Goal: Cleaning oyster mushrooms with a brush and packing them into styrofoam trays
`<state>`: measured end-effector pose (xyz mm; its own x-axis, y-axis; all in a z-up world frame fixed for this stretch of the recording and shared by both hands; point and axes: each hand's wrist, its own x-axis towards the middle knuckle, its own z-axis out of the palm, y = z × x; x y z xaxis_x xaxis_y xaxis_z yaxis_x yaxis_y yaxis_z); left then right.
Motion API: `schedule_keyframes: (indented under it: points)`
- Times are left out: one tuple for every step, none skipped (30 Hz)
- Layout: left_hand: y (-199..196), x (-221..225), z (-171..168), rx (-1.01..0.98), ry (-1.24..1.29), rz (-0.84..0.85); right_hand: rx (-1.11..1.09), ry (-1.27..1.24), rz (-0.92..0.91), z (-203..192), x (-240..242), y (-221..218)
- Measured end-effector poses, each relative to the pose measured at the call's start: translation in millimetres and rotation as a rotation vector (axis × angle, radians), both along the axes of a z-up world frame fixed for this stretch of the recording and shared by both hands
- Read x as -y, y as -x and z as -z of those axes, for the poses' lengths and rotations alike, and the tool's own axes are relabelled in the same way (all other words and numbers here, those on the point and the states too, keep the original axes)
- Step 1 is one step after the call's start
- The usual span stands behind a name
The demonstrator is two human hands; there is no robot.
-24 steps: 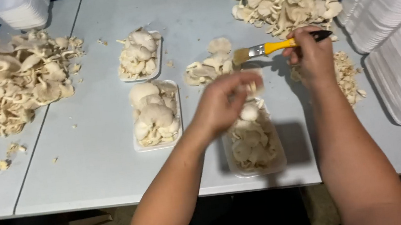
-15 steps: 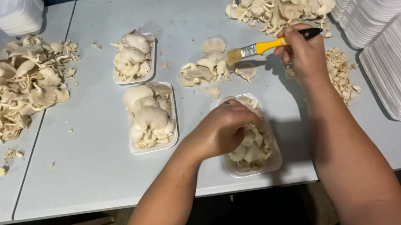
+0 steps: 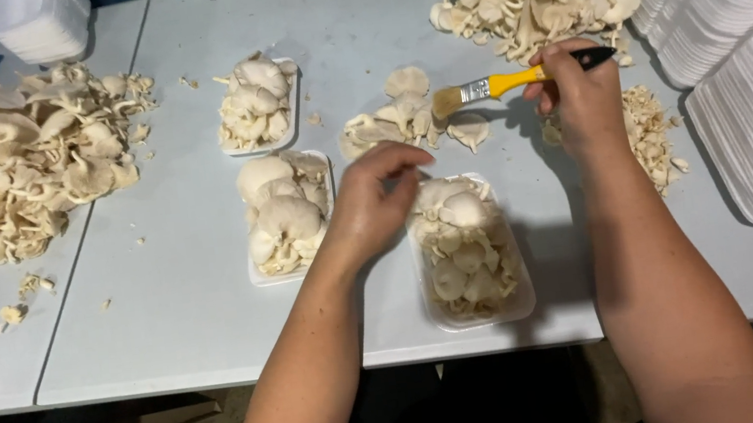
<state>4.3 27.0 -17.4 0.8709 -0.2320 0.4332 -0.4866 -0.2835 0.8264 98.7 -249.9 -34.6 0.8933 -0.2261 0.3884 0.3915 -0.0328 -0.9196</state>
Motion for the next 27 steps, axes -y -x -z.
schedule_keyframes:
  points:
    - [-2, 0, -3, 0.004, 0.0, -0.001, 0.004, 0.0, -0.001, -2, 0, 1]
    - [-4, 0, -5, 0.005, 0.099, -0.128, 0.0, -0.024, 0.022, -3, -1, 1]
    - [-4, 0, -6, 0.002, 0.2, -0.257, -0.009, -0.047, 0.043, -3, -1, 3]
    - [-13, -5, -1, 0.001, 0.201, -0.26, -0.01, -0.046, 0.04, -1, 1, 0]
    - [-21, -11, 5, 0.019, 0.232, -0.349, -0.003, -0.056, 0.07, 1, 2, -3]
    - [-29, -17, 10, 0.038, 0.263, -0.438, 0.003, -0.065, 0.1, 3, 4, -5]
    - [-33, -16, 13, 0.038, 0.261, -0.442, 0.002, -0.068, 0.096, 1, 1, -3]
    - [-37, -15, 16, 0.043, 0.244, -0.452, -0.011, -0.049, 0.107, -1, -1, 0]
    - [-42, -13, 18, 0.05, 0.226, -0.458, -0.022, -0.031, 0.123, -5, -1, 3]
    - [-50, -9, 24, 0.053, 0.223, -0.458, -0.02, -0.035, 0.123, -6, -3, 5]
    - [-60, -4, 30, 0.002, 0.018, -0.395, -0.009, -0.02, 0.115, -8, -3, 6]
    - [-69, 0, 36, -0.049, -0.186, -0.33, 0.002, -0.005, 0.108, -9, -4, 8]
    - [-79, 9, 44, -0.051, -0.185, -0.331, 0.0, -0.003, 0.107, -9, -3, 7]
    - [-88, 17, 53, -0.083, -0.333, -0.291, -0.009, 0.013, 0.1, -8, -3, 6]
    - [-99, 24, 61, -0.114, -0.481, -0.25, -0.015, 0.029, 0.093, -8, -3, 5]
    - [-101, 28, 68, -0.115, -0.48, -0.252, -0.016, 0.029, 0.091, -5, -4, 5]
    - [-106, 33, 73, -0.132, -0.571, -0.264, 0.002, 0.01, 0.085, -4, -4, 5]
    - [-111, 39, 77, -0.148, -0.662, -0.276, 0.019, -0.009, 0.078, -3, -3, 4]
    - [-111, 38, 80, -0.141, -0.658, -0.274, 0.025, -0.006, 0.083, 0, -2, 3]
    - [-111, 37, 83, -0.127, -0.738, -0.252, 0.018, 0.005, 0.073, 2, -1, 1]
    - [-112, 35, 85, -0.111, -0.822, -0.23, 0.01, 0.012, 0.064, 6, -1, -1]
    - [-115, 31, 83, -0.103, -0.822, -0.227, 0.016, 0.012, 0.07, 4, 1, -4]
    - [-116, 27, 83, -0.131, -0.728, -0.227, -0.008, 0.05, 0.038, 5, 1, -4]
    - [-117, 22, 83, -0.16, -0.634, -0.226, -0.032, 0.087, 0.006, 6, 1, -5]
    - [-103, 19, 66, -0.16, -0.635, -0.223, -0.033, 0.087, 0.009, -1, -2, 3]
    - [-89, 15, 48, -0.184, -0.404, -0.231, -0.032, 0.008, -0.023, -8, -6, 11]
    - [-75, 9, 31, -0.208, -0.173, -0.239, -0.031, -0.072, -0.056, -14, -10, 19]
